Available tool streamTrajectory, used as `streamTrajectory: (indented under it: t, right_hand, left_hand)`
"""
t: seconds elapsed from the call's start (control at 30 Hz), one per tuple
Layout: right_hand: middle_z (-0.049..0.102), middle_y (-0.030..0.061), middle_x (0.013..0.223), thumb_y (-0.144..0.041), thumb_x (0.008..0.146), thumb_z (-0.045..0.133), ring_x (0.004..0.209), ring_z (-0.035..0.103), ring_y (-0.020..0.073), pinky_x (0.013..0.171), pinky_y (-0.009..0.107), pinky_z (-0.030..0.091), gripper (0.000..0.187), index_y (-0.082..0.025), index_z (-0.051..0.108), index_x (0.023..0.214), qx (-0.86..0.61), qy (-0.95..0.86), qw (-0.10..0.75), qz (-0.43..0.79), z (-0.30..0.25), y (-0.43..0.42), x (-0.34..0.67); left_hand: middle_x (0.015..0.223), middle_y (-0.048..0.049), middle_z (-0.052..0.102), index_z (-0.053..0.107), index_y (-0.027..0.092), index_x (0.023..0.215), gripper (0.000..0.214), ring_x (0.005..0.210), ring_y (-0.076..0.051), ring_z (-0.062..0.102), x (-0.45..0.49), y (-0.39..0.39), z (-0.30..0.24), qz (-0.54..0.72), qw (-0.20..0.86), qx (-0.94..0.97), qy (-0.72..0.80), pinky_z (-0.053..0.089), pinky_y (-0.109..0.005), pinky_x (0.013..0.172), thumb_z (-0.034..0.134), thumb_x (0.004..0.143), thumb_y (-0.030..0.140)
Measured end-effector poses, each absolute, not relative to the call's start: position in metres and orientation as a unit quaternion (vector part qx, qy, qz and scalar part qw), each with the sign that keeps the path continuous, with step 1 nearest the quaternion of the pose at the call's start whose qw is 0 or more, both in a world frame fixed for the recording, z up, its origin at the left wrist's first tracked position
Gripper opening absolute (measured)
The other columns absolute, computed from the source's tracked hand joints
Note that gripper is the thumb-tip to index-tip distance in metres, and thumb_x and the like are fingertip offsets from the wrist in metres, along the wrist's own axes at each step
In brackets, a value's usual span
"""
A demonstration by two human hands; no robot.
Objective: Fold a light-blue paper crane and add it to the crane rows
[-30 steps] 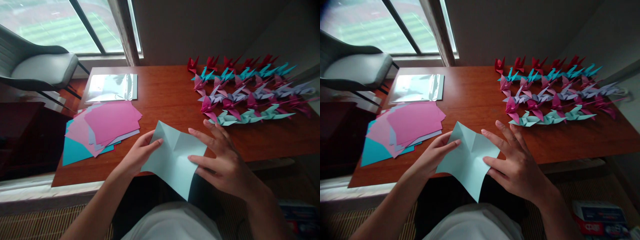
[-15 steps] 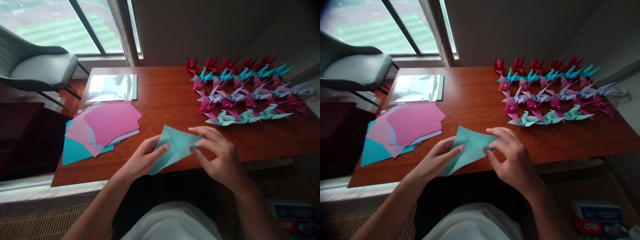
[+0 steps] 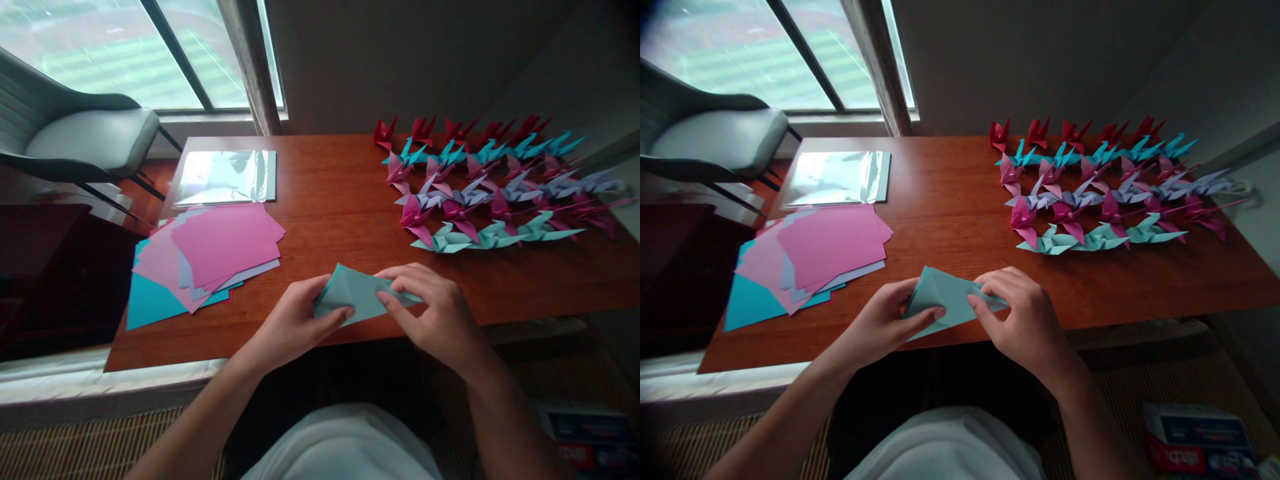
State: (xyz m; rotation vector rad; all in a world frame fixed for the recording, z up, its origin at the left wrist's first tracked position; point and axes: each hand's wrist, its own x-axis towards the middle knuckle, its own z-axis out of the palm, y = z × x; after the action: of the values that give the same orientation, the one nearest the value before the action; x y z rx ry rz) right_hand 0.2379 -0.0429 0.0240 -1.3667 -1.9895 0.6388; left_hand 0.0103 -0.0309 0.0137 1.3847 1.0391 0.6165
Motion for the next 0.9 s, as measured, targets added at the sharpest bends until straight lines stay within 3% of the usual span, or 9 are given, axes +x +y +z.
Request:
streamTrajectory:
  t: [0.13,0.2,0.27,0.43,0.53,0.67,0.9]
  right_hand:
    - [0.073,0.0039,0.089,-0.028,0.089,0.067,0.082,0.07,0.0207,0.074,0.033,0.054,0.009,-0.024,0.061,0.094,-0.558,-0.726,0.289,0.279,0.024,-0.045,0.24]
    - [0.074,0.0029,0.09,-0.028,0.086,0.07,0.081,0.071,0.0202,0.075,0.032,0.055,0.026,-0.024,0.061,0.11,-0.57,-0.71,0.28,0.305,0.025,-0.045,0.242]
    - [0.075,0.0024,0.093,-0.027,0.085,0.071,0.083,0.071,0.0194,0.078,0.032,0.056,0.031,-0.024,0.063,0.115,-0.556,-0.709,0.269,0.34,0.027,-0.043,0.244]
    - [0.077,0.0001,0.09,-0.024,0.087,0.068,0.08,0.069,0.0167,0.072,0.028,0.054,0.008,-0.025,0.074,0.093,-0.507,-0.716,0.234,0.419,0.029,-0.035,0.244]
    - [0.075,-0.0003,0.08,-0.024,0.089,0.067,0.073,0.068,0.0164,0.063,0.026,0.052,0.009,-0.023,0.075,0.085,-0.518,-0.695,0.233,0.44,0.027,-0.033,0.242]
    - [0.076,0.0003,0.08,-0.027,0.089,0.067,0.072,0.069,0.0169,0.062,0.026,0.051,0.012,-0.022,0.075,0.083,-0.529,-0.68,0.236,0.45,0.026,-0.035,0.24]
    - [0.075,-0.0006,0.079,-0.023,0.089,0.066,0.071,0.066,0.0157,0.061,0.026,0.049,0.01,-0.023,0.074,0.084,-0.517,-0.687,0.23,0.455,0.027,-0.039,0.239]
  left_hand:
    - [0.075,-0.0007,0.057,0.07,0.013,0.089,0.03,0.068,-0.013,0.047,0.008,-0.028,0.012,0.249,0.631,0.584,0.445,0.04,-0.022,0.061,0.067,0.089,0.042]
    - [0.074,-0.0008,0.056,0.07,0.013,0.087,0.031,0.068,-0.013,0.046,0.007,-0.026,0.012,0.234,0.633,0.594,0.438,0.039,-0.022,0.06,0.065,0.09,0.043]
    - [0.074,-0.0006,0.055,0.07,0.013,0.085,0.03,0.067,-0.013,0.045,0.007,-0.026,0.013,0.214,0.633,0.61,0.426,0.039,-0.022,0.06,0.063,0.091,0.041]
    - [0.074,0.0003,0.058,0.071,0.015,0.089,0.023,0.066,-0.013,0.046,0.01,-0.027,0.015,0.152,0.602,0.673,0.402,0.038,-0.021,0.059,0.057,0.094,0.032]
    - [0.073,0.0013,0.056,0.071,0.015,0.091,0.02,0.064,-0.011,0.044,0.011,-0.029,0.016,0.152,0.588,0.686,0.402,0.036,-0.02,0.057,0.057,0.094,0.029]
    - [0.072,0.0011,0.053,0.07,0.014,0.088,0.025,0.065,-0.012,0.043,0.013,-0.029,0.013,0.201,0.599,0.646,0.429,0.035,-0.02,0.056,0.063,0.092,0.038]
    - [0.075,-0.0021,0.063,0.073,0.013,0.084,0.028,0.069,-0.013,0.053,0.021,-0.026,0.012,0.283,0.645,0.549,0.45,0.043,-0.021,0.06,0.072,0.087,0.041]
